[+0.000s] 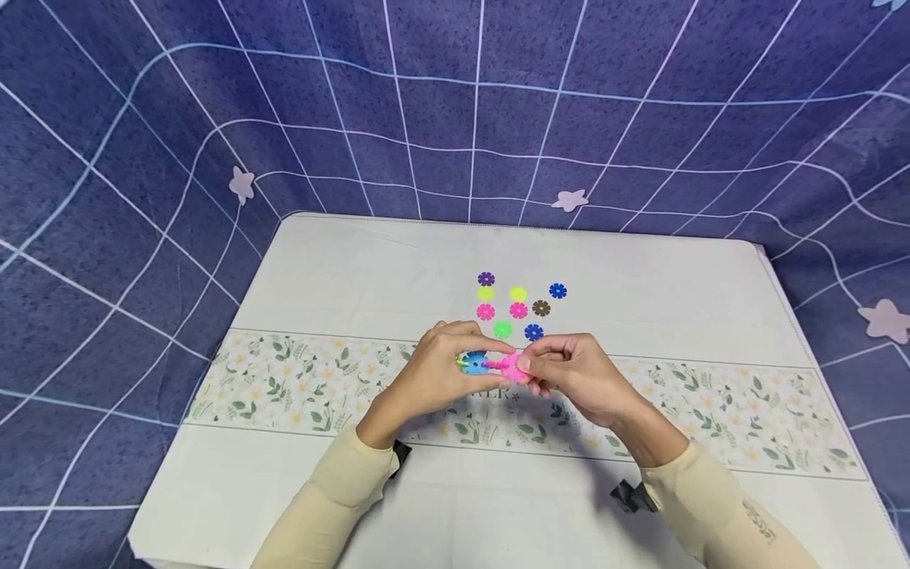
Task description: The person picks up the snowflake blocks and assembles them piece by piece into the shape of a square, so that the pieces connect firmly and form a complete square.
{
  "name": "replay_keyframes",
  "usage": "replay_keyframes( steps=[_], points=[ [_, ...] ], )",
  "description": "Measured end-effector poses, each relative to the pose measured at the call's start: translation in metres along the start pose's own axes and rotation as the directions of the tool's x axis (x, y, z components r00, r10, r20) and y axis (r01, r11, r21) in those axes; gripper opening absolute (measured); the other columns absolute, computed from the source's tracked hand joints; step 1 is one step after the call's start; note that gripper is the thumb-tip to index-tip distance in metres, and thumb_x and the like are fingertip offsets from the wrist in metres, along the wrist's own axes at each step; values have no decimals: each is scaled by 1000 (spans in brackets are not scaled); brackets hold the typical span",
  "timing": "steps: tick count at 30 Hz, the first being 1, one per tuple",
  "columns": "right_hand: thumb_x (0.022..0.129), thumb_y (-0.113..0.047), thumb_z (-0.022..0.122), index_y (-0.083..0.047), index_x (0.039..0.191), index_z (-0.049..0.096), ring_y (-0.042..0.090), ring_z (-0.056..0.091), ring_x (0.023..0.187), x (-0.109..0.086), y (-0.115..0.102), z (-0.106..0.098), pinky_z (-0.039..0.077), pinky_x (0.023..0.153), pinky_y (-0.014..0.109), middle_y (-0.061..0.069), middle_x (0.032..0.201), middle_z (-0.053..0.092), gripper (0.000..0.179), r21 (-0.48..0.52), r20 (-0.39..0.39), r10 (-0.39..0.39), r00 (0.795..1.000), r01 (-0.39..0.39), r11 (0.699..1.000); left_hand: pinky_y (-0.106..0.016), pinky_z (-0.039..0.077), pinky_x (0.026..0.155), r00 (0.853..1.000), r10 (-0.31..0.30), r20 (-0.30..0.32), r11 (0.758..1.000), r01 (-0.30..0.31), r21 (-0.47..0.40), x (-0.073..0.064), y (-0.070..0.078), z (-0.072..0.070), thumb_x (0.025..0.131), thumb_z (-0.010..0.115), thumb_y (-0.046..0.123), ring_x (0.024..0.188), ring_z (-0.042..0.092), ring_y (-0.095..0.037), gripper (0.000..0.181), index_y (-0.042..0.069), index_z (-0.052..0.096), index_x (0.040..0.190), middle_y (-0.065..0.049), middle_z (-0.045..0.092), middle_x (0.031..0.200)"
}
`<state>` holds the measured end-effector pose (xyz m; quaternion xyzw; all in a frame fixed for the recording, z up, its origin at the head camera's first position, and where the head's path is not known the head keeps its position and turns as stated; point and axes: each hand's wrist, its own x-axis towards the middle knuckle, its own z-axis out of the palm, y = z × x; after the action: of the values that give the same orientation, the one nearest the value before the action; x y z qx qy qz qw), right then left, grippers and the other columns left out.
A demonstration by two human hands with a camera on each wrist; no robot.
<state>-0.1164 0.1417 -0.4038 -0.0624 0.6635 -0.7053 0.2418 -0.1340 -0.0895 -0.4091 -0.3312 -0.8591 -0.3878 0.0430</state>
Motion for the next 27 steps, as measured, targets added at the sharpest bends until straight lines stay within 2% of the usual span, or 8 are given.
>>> replay_keyframes(
  steps=[4, 9, 13, 16, 19, 23, 25, 27],
  points=[
    [89, -15, 70, 7, 101, 65, 13, 61, 63, 3, 1, 3, 53, 60, 23, 4, 73, 68, 26, 31, 8, 12, 1000, -13, 999, -24, 37, 71, 999, 34, -19, 999, -33, 16, -3, -3, -2, 73, 82, 41, 67, 44, -1, 37, 29, 75, 107, 14, 56, 77],
    [92, -20, 67, 5, 104, 65, 14, 62, 69, 14, 1, -3, 53, 64, 26, 6, 81, 69, 28, 30, -14, -13, 1000, 13, 999, -26, 39, 72, 998, 23, -60, 999, -25, -25, -6, -8, -6, 75, 81, 41, 65, 48, -3, 35, 27, 76, 106, 11, 59, 76],
    [94, -20, 63, 2, 112, 64, 18, 66, 80, 38, 6, -27, 56, 74, 31, 7, 95, 71, 28, -63, -156, -5, 988, -5, 998, -27, 39, 76, 995, 3, -103, 999, -8, -45, -9, -13, -9, 75, 81, 42, 67, 47, -5, 34, 27, 76, 105, 11, 58, 74],
    [95, -15, 60, 3, 118, 63, 24, 66, 88, 56, 20, -45, 57, 78, 35, 13, 105, 69, 30, -218, -255, -28, 966, -30, 976, -27, 40, 77, 993, -5, -116, 999, -1, -50, -10, -14, -12, 75, 81, 43, 71, 47, -6, 34, 27, 76, 105, 11, 56, 73],
    [93, -16, 62, 0, 118, 65, 24, 66, 86, 67, 38, -53, 56, 72, 31, 15, 105, 69, 30, -444, -303, -93, 948, -54, 894, -27, 40, 76, 992, -16, -123, 998, 9, -61, -10, -14, -13, 75, 81, 43, 72, 47, -6, 34, 26, 76, 105, 10, 57, 74],
    [88, -20, 69, -1, 112, 69, 20, 65, 80, 75, 58, -57, 51, 66, 28, 11, 95, 71, 31, -702, -325, -204, 923, -91, 707, -27, 40, 73, 992, -19, -125, 998, 11, -68, -12, -16, -12, 75, 81, 42, 70, 46, -6, 34, 26, 76, 105, 8, 57, 73],
    [85, -21, 73, -1, 112, 70, 22, 63, 82, 77, 66, -58, 51, 68, 31, 12, 95, 69, 34, -753, -320, -229, 919, -101, 650, -27, 40, 73, 992, -15, -125, 998, 7, -67, -12, -16, -11, 75, 81, 42, 70, 46, -5, 34, 26, 76, 105, 6, 58, 72],
    [83, -22, 75, 0, 114, 69, 22, 63, 84, 78, 73, -58, 52, 71, 34, 12, 96, 67, 38, -782, -310, -235, 921, -106, 614, -26, 39, 73, 992, -15, -124, 998, 8, -63, -13, -16, -12, 75, 81, 42, 70, 45, -5, 34, 26, 76, 105, 5, 58, 72]
  ],
)
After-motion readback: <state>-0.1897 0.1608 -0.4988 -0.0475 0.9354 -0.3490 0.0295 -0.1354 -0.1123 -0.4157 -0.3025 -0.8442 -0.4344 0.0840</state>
